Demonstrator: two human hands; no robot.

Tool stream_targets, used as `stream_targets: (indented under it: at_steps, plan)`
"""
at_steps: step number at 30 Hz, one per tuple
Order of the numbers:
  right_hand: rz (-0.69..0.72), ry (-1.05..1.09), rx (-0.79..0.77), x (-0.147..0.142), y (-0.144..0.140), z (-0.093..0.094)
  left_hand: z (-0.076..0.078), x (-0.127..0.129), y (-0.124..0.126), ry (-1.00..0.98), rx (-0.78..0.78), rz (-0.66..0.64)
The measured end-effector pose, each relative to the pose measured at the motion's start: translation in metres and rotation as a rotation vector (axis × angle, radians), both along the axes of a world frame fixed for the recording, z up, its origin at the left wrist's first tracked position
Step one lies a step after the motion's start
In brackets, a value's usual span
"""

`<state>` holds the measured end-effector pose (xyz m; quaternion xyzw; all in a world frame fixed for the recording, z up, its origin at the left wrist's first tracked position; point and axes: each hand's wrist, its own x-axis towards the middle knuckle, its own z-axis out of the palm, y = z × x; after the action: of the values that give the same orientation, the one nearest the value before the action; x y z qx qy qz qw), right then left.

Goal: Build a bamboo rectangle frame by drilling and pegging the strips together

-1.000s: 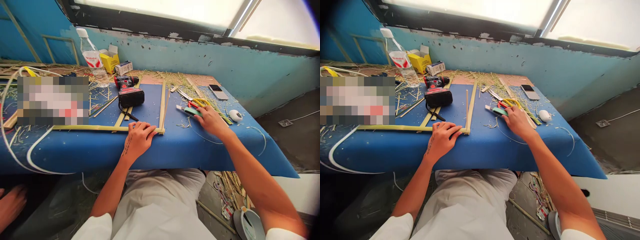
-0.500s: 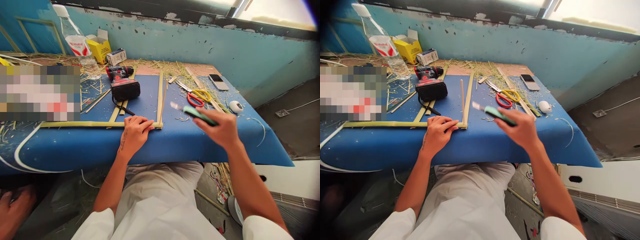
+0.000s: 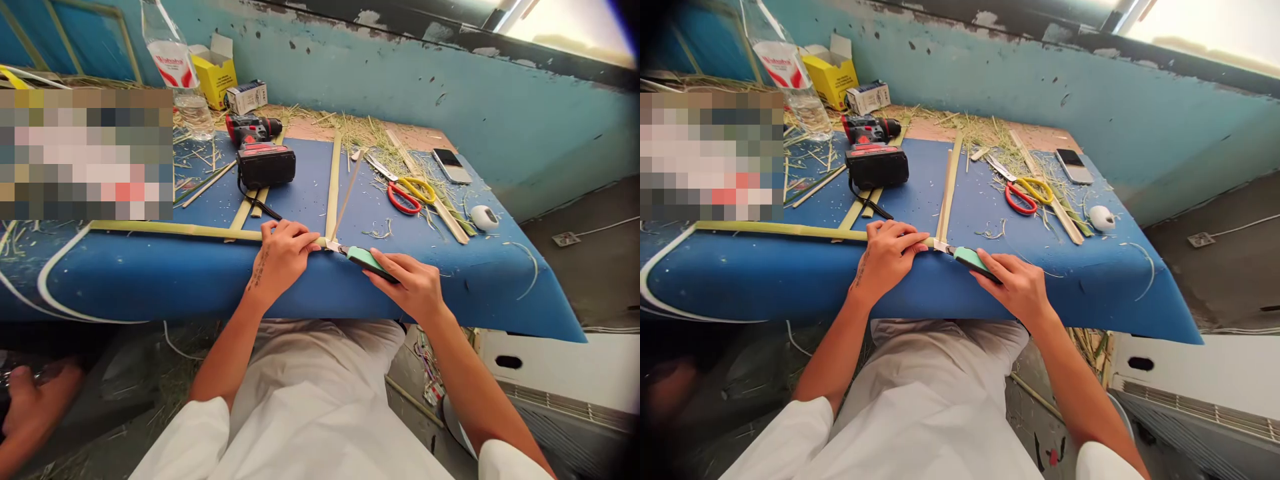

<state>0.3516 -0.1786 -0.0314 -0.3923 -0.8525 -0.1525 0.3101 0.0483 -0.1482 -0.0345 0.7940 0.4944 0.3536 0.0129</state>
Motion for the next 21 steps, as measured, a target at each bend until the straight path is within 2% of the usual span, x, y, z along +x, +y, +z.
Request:
stream_targets:
  at_steps: [12,17,21]
  plan:
    - [-0.087,-0.114,0.000,-0.011,-0.010,0.004,0.004,0.000,0.001,-0.080,-0.033,-0.020]
    - [-0.065,-0.173,-0.007,-0.005,-0.009,0.006,0.006,-0.002,0.002,-0.219,-0.061,-0.014]
    - [-0.065,-0.174,0.035,-0.005,-0.010,0.004,0.005,-0.003,0.002,-0.215,-0.064,-0.020]
